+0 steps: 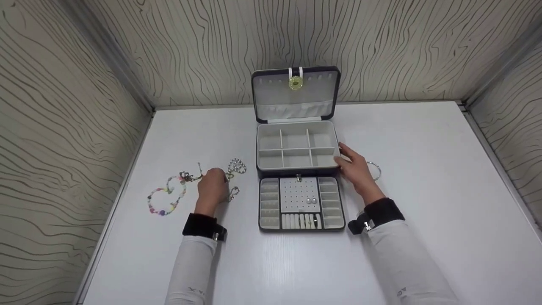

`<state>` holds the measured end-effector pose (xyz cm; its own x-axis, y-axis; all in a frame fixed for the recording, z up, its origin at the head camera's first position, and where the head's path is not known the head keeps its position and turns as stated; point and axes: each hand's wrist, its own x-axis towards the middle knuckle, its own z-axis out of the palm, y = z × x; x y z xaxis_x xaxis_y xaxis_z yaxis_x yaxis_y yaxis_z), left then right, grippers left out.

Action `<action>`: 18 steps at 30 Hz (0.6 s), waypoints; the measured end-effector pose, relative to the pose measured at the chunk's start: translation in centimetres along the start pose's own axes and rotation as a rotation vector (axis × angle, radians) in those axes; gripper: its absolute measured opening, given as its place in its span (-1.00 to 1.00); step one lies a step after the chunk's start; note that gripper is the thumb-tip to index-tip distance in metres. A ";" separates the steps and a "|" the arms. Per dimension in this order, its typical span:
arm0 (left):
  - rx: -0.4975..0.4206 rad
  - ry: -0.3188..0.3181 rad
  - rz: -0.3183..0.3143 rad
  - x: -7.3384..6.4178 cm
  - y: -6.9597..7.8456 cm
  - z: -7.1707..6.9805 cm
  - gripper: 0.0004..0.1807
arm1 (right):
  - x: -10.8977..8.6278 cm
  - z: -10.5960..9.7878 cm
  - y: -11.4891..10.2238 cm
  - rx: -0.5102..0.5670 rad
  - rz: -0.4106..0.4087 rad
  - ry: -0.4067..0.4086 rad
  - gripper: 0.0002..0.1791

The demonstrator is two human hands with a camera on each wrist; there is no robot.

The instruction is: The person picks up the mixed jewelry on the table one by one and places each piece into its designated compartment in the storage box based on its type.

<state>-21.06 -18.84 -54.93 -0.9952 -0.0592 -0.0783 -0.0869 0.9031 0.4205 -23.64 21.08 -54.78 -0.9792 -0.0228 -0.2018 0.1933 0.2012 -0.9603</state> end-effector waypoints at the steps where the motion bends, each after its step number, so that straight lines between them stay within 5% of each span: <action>1: -0.010 0.006 -0.002 0.0 0.0 0.0 -0.86 | 0.2 -0.1 -0.1 -0.034 -0.001 -0.001 -0.38; 10: -0.185 0.081 -0.039 0.2 -0.1 -1.2 -0.88 | 0.8 -0.5 -0.6 -0.059 0.020 -0.031 -0.43; 18: -0.345 0.171 -0.003 0.2 1.9 -4.0 -0.88 | 0.8 -0.6 -0.7 -0.062 0.032 -0.032 -0.43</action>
<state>-21.59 -18.81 -50.48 -0.9856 -0.1582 0.0590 -0.0717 0.7086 0.7020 -24.60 21.49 -54.17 -0.9700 -0.0461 -0.2389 0.2189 0.2629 -0.9397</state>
